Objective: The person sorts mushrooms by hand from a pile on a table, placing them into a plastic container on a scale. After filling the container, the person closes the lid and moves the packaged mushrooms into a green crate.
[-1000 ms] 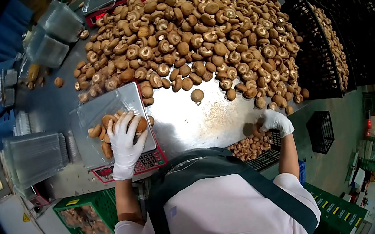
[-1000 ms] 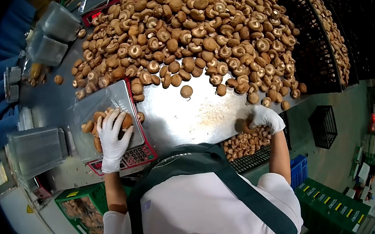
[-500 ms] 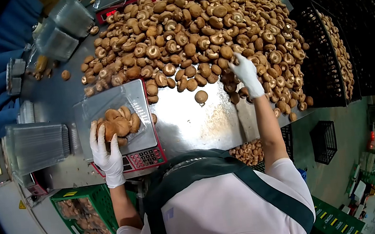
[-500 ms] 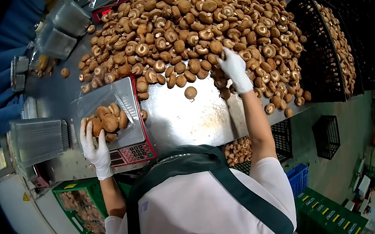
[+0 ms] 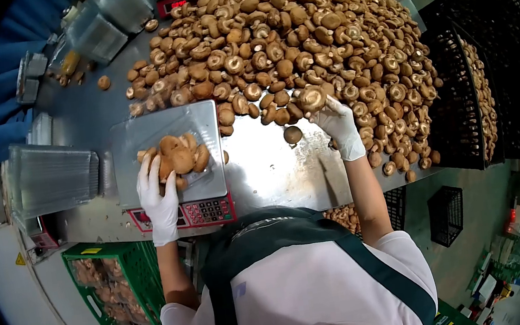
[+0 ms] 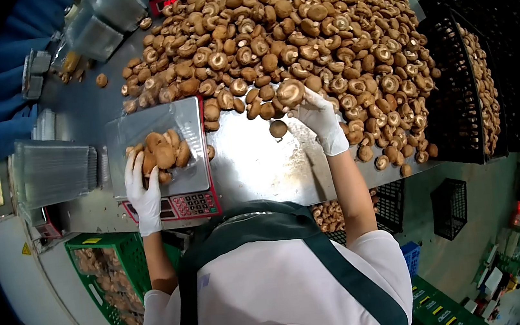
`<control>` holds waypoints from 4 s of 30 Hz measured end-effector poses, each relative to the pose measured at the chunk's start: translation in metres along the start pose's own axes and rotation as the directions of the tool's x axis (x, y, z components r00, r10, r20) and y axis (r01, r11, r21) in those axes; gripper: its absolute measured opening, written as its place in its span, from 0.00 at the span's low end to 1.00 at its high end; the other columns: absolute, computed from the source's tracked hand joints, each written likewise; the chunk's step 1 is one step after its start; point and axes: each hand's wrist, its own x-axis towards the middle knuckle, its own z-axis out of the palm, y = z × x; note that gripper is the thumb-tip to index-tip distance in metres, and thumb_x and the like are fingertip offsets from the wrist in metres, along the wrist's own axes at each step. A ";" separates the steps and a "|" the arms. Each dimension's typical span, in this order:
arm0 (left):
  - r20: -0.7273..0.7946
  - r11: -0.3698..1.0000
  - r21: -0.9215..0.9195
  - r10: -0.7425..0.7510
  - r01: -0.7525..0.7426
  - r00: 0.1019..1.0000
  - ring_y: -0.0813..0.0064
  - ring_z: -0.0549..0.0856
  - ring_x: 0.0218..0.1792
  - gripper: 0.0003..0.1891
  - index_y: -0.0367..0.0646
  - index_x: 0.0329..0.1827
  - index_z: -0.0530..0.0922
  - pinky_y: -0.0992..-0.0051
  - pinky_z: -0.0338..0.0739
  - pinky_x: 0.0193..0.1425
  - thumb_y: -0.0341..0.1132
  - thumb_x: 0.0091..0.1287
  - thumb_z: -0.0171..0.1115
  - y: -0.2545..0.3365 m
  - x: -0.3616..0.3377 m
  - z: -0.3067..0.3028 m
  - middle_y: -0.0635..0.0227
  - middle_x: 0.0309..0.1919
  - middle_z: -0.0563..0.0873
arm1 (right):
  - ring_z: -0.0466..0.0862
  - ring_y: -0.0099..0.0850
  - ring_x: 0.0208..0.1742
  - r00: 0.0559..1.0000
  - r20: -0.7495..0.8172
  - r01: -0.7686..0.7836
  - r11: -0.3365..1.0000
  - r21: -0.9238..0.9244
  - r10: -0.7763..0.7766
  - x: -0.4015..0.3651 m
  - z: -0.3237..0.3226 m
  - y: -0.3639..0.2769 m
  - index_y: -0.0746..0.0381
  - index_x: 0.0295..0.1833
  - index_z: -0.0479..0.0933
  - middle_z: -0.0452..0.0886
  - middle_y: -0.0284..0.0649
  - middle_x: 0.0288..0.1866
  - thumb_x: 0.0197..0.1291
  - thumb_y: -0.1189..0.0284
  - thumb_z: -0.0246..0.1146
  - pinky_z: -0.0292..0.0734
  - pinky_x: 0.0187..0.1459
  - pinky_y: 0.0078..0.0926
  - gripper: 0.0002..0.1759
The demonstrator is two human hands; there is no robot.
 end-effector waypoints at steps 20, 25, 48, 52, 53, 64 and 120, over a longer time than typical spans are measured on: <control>-0.315 0.998 -0.037 0.034 -0.049 0.948 0.59 0.78 0.55 0.26 0.41 0.56 0.78 0.67 0.76 0.57 0.26 0.50 0.71 -0.025 0.004 -0.017 0.58 0.55 0.79 | 0.78 0.37 0.45 0.555 0.824 0.752 -0.355 -0.555 -0.112 0.052 0.205 0.148 0.58 0.47 0.78 0.80 0.35 0.52 0.43 0.75 0.66 0.79 0.41 0.30 0.20; -0.170 0.995 -0.086 -0.063 0.048 0.983 0.60 0.79 0.54 0.26 0.42 0.55 0.78 0.67 0.75 0.58 0.26 0.50 0.70 -0.040 0.000 -0.010 0.61 0.55 0.79 | 0.79 0.38 0.46 0.677 0.733 0.697 -0.259 -0.669 -0.070 0.055 0.201 0.164 0.59 0.42 0.79 0.82 0.37 0.47 0.48 0.75 0.64 0.79 0.42 0.33 0.13; -0.298 0.971 -0.207 0.057 -0.123 0.953 0.58 0.79 0.55 0.27 0.43 0.59 0.77 0.67 0.74 0.60 0.23 0.52 0.66 -0.027 0.004 -0.001 0.59 0.57 0.78 | 0.80 0.22 0.43 0.994 0.108 0.086 0.645 -0.759 -0.006 0.059 0.213 0.116 0.66 0.64 0.66 0.82 0.40 0.43 0.65 0.71 0.59 0.75 0.42 0.15 0.24; -0.240 0.972 -0.229 -0.117 0.061 0.964 0.61 0.80 0.55 0.24 0.41 0.57 0.77 0.70 0.75 0.58 0.25 0.55 0.66 -0.025 0.011 -0.002 0.59 0.57 0.78 | 0.82 0.39 0.39 0.873 0.484 0.480 0.075 -0.874 0.054 0.039 0.202 0.137 0.58 0.61 0.72 0.79 0.46 0.38 0.58 0.60 0.64 0.79 0.42 0.34 0.27; -0.182 0.968 -0.240 -0.116 0.070 0.976 0.61 0.79 0.55 0.24 0.42 0.57 0.77 0.70 0.75 0.59 0.24 0.54 0.66 -0.027 0.010 -0.001 0.60 0.58 0.78 | 0.80 0.45 0.37 0.885 0.448 0.460 -0.088 -0.884 0.126 0.033 0.212 0.137 0.57 0.60 0.73 0.78 0.47 0.37 0.54 0.61 0.66 0.79 0.41 0.35 0.27; -0.093 0.930 -0.356 -0.127 0.086 0.988 0.61 0.79 0.56 0.22 0.41 0.56 0.77 0.68 0.74 0.61 0.24 0.56 0.66 -0.037 0.002 0.001 0.59 0.56 0.79 | 0.81 0.29 0.47 0.971 0.208 0.241 0.436 -0.867 -0.123 0.047 0.209 0.116 0.63 0.60 0.74 0.82 0.43 0.50 0.60 0.64 0.66 0.76 0.49 0.25 0.25; 0.260 0.496 -0.593 -0.628 0.635 0.734 0.62 0.72 0.63 0.33 0.37 0.67 0.66 0.67 0.67 0.64 0.46 0.63 0.63 -0.085 0.102 0.006 0.53 0.63 0.72 | 0.77 0.44 0.55 0.896 0.088 -0.159 -0.500 -0.852 -0.435 0.031 0.024 0.059 0.58 0.58 0.75 0.75 0.42 0.61 0.52 0.62 0.67 0.74 0.55 0.36 0.27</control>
